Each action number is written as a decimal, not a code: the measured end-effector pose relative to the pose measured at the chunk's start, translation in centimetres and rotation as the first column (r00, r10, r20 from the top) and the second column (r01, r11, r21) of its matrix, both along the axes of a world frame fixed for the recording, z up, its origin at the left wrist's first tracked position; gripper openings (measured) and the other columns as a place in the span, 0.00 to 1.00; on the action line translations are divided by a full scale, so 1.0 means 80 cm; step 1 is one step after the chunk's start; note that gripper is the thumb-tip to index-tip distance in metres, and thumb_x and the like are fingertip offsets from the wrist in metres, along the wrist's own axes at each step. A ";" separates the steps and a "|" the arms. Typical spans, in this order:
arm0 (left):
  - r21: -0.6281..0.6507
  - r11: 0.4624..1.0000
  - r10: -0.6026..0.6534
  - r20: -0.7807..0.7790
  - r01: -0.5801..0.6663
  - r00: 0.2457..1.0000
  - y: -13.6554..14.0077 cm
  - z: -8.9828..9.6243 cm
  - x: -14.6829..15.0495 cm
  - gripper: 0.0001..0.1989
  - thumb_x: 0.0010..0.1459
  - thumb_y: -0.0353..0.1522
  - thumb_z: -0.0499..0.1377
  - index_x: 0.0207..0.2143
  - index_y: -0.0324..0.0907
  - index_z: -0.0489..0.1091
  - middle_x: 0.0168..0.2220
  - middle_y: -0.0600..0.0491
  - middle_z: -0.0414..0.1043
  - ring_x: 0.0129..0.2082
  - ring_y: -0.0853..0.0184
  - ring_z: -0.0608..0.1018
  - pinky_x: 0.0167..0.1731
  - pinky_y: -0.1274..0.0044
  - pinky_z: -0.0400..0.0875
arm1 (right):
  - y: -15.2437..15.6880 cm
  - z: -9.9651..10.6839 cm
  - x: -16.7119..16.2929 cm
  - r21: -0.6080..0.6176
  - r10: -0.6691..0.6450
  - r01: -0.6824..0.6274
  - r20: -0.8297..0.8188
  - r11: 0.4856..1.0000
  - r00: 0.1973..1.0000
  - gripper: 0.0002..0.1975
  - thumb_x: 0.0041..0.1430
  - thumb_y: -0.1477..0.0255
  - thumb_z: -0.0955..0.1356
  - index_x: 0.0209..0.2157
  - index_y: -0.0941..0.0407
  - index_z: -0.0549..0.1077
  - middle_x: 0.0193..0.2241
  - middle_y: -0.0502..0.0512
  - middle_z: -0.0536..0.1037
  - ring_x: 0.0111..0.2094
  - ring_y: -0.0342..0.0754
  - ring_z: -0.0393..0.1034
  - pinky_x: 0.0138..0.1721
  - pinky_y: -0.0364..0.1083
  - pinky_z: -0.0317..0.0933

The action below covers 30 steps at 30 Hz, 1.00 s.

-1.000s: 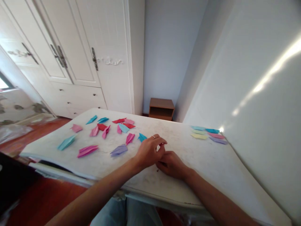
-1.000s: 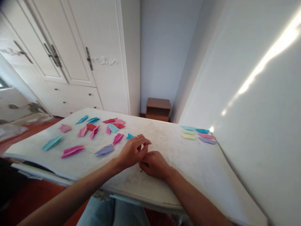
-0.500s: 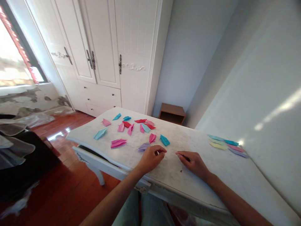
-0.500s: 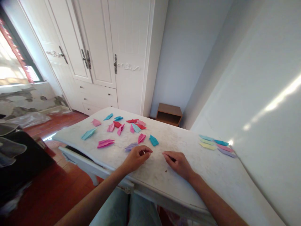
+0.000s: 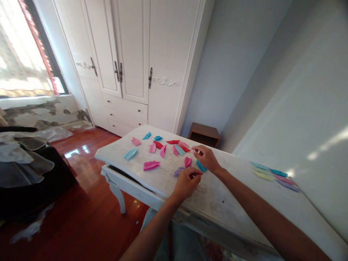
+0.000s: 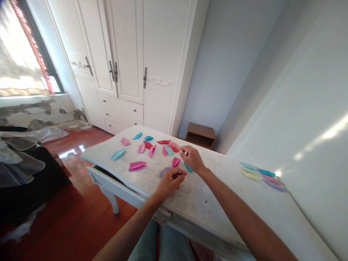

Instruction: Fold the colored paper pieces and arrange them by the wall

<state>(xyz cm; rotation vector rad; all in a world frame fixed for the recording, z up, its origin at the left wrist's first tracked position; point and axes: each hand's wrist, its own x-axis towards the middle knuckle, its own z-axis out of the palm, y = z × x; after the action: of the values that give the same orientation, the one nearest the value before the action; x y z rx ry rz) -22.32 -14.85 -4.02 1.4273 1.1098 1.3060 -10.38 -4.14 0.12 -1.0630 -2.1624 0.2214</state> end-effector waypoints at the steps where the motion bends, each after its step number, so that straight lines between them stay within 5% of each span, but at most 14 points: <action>1: 0.016 1.000 0.009 -0.023 -0.008 1.000 0.000 -0.001 0.000 0.10 0.50 0.26 0.55 0.32 0.38 0.76 0.23 0.56 0.71 0.20 0.73 0.69 0.21 0.81 0.64 | 0.013 0.003 -0.010 -0.019 -0.041 0.042 0.084 0.999 0.996 0.12 0.58 0.72 0.64 0.40 0.57 0.78 0.37 0.56 0.79 0.34 0.47 0.71 0.38 0.44 0.63; 6: 0.055 0.998 0.036 -0.086 -0.031 0.996 0.001 -0.003 0.001 0.11 0.49 0.25 0.55 0.32 0.38 0.77 0.25 0.54 0.74 0.24 0.71 0.71 0.24 0.80 0.65 | 0.066 0.000 -0.040 -0.150 -0.189 0.250 0.335 0.957 0.923 0.09 0.55 0.71 0.67 0.37 0.57 0.79 0.36 0.57 0.80 0.38 0.49 0.72 0.37 0.42 0.60; 16: 0.047 0.998 0.029 -0.036 -0.028 0.999 0.001 -0.004 0.002 0.12 0.49 0.25 0.55 0.32 0.39 0.77 0.25 0.54 0.74 0.23 0.71 0.71 0.24 0.80 0.64 | 0.087 -0.018 -0.044 -0.214 -0.198 0.312 0.430 0.926 0.881 0.08 0.52 0.67 0.71 0.25 0.57 0.76 0.27 0.55 0.78 0.29 0.47 0.70 0.27 0.42 0.53; 24: 0.049 0.998 0.036 -0.014 -0.035 0.999 0.001 -0.005 0.001 0.11 0.50 0.25 0.55 0.32 0.39 0.77 0.25 0.54 0.74 0.23 0.70 0.72 0.24 0.79 0.65 | 0.061 -0.008 -0.038 -0.160 -0.147 0.200 0.293 0.967 0.945 0.05 0.53 0.71 0.69 0.27 0.57 0.73 0.30 0.52 0.78 0.31 0.44 0.69 0.33 0.41 0.58; 30: 0.032 0.998 0.045 0.016 -0.046 0.999 0.000 -0.001 -0.001 0.10 0.50 0.26 0.55 0.31 0.38 0.76 0.24 0.55 0.72 0.23 0.71 0.71 0.24 0.80 0.65 | 0.023 0.011 -0.013 -0.107 0.038 -0.044 -0.061 0.993 0.997 0.08 0.56 0.65 0.67 0.29 0.56 0.70 0.26 0.50 0.74 0.22 0.42 0.64 0.27 0.42 0.59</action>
<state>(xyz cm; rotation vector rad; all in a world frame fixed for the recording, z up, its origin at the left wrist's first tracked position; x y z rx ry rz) -22.38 -14.88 -4.11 1.4210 1.1216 1.3703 -11.43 -2.30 1.02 -1.0592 -2.1415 0.3879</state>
